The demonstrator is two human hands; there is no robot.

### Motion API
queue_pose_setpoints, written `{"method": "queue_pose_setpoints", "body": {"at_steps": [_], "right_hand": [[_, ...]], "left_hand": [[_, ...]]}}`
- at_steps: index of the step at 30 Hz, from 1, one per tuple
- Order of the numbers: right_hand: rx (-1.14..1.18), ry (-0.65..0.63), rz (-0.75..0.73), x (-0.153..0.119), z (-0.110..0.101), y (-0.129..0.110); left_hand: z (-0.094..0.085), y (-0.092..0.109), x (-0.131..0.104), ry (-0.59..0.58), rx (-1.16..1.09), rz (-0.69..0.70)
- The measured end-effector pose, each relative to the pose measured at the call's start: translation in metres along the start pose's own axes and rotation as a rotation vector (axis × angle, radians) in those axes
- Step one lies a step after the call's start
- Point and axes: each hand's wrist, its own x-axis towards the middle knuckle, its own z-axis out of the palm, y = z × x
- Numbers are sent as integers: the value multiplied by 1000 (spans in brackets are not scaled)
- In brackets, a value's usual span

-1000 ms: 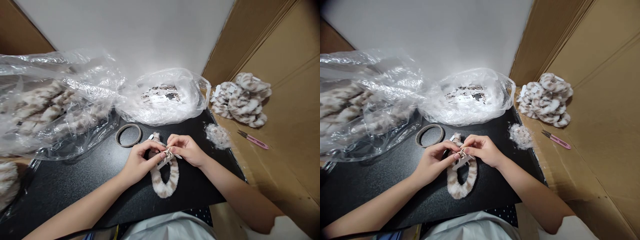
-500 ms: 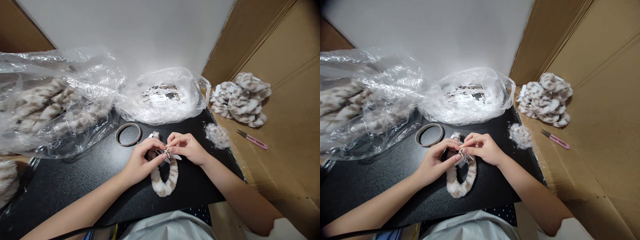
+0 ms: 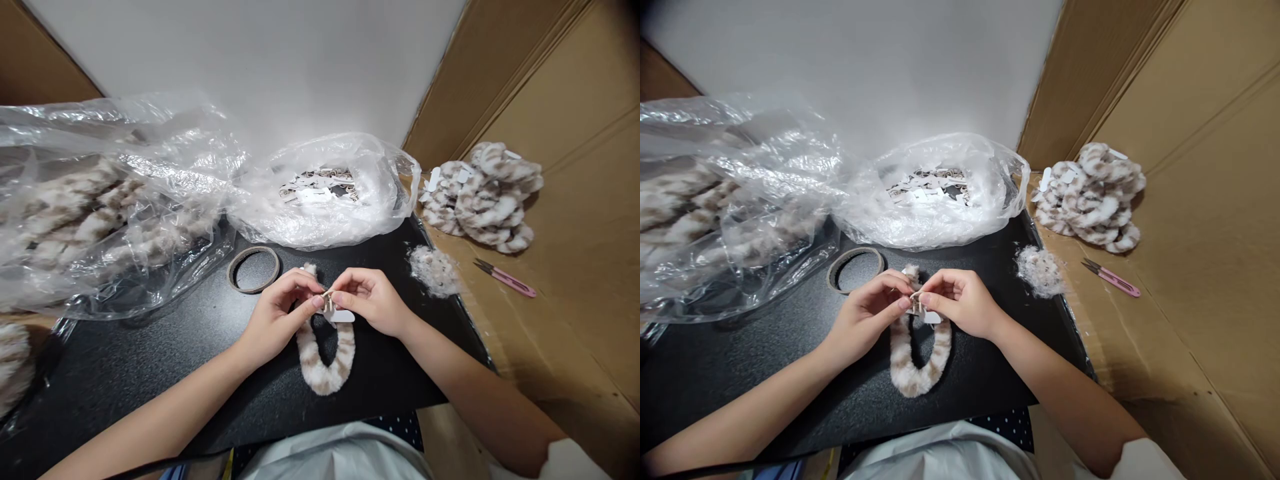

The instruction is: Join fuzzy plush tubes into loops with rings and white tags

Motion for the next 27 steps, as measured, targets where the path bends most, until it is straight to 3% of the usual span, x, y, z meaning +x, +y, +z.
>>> {"method": "queue_pose_setpoints", "body": {"at_steps": [5, 18, 27], "right_hand": [[29, -11, 6, 0, 1, 3], [135, -70, 73, 1, 4, 4], [99, -27, 64, 0, 8, 6]], "left_hand": [[-1, 0, -1, -40, -23, -11], [-9, 0, 2, -147, 228, 189], [-5, -2, 0, -126, 81, 73]]}}
